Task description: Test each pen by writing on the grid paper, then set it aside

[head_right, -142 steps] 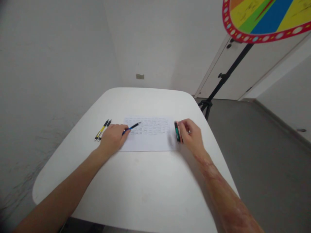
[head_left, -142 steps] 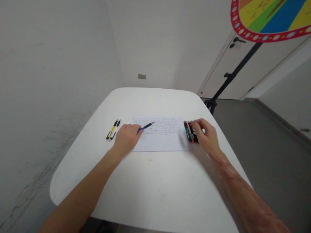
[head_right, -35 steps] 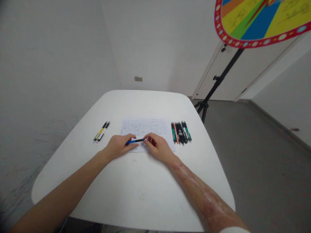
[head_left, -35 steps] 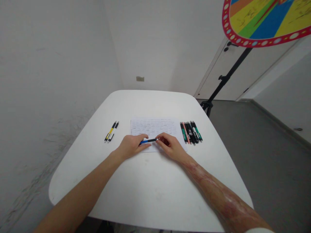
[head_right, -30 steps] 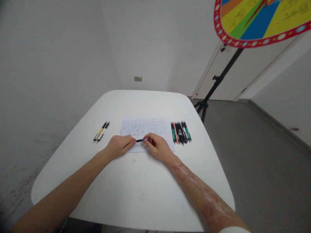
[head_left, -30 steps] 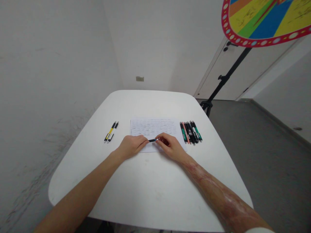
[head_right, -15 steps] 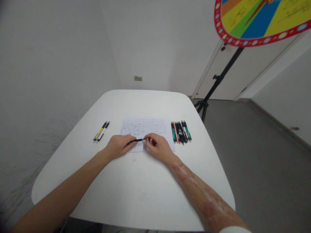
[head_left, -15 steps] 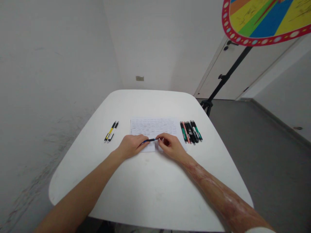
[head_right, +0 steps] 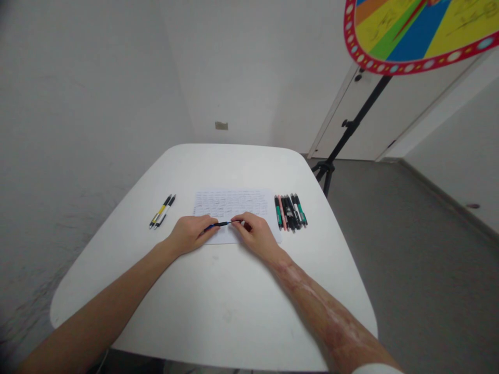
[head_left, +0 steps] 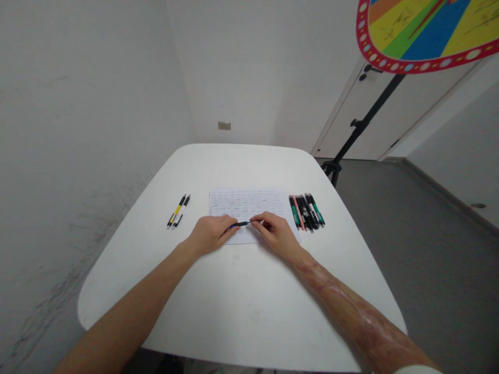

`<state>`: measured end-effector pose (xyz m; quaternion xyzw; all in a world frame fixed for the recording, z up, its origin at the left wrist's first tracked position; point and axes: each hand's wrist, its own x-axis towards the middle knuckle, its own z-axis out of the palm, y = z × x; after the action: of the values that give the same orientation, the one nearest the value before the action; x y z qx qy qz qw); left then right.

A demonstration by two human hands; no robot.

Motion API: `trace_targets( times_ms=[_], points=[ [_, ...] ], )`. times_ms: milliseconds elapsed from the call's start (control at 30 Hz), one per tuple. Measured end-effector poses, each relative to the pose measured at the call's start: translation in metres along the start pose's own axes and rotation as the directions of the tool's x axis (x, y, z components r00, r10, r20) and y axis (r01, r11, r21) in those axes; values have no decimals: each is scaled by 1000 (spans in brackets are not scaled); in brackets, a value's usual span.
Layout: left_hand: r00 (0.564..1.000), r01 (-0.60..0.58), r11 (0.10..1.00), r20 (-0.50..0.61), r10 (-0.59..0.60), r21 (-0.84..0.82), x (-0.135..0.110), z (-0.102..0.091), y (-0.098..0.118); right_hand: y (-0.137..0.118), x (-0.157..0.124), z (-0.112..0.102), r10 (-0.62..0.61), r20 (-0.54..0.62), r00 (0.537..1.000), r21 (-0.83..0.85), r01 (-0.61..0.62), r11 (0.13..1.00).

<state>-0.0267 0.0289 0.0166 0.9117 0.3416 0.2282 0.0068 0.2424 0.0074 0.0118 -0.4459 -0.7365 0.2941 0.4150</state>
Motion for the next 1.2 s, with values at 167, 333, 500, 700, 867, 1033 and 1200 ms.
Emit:
trace_targets(
  times_ms=[167,333,500,700,867,1033,1200],
  points=[
    [1000,31,999,-1,-31,-9,0,-1,1,-2,0,-2,-75,21,997,21,74,997],
    [997,66,998,28,-65,-12,1,-2,2,1,-2,-1,31,-45,998,47,-29,998],
    [993,100,995,60,-99,-11,2,-2,3,2,-1,0,10,-105,994,53,-4,999],
    [994,109,994,2,-109,10,2,-1,0,6,-1,0,87,-167,982,63,-78,995],
    [993,114,993,-33,-113,21,1,0,-2,11,2,-2,-31,-144,989,-117,14,993],
    [994,104,994,-33,-103,35,1,1,-1,11,4,-1,-32,-66,997,-197,19,980],
    [994,100,995,-36,-99,32,1,1,-1,12,4,0,-39,-30,999,-236,31,971]
  ],
)
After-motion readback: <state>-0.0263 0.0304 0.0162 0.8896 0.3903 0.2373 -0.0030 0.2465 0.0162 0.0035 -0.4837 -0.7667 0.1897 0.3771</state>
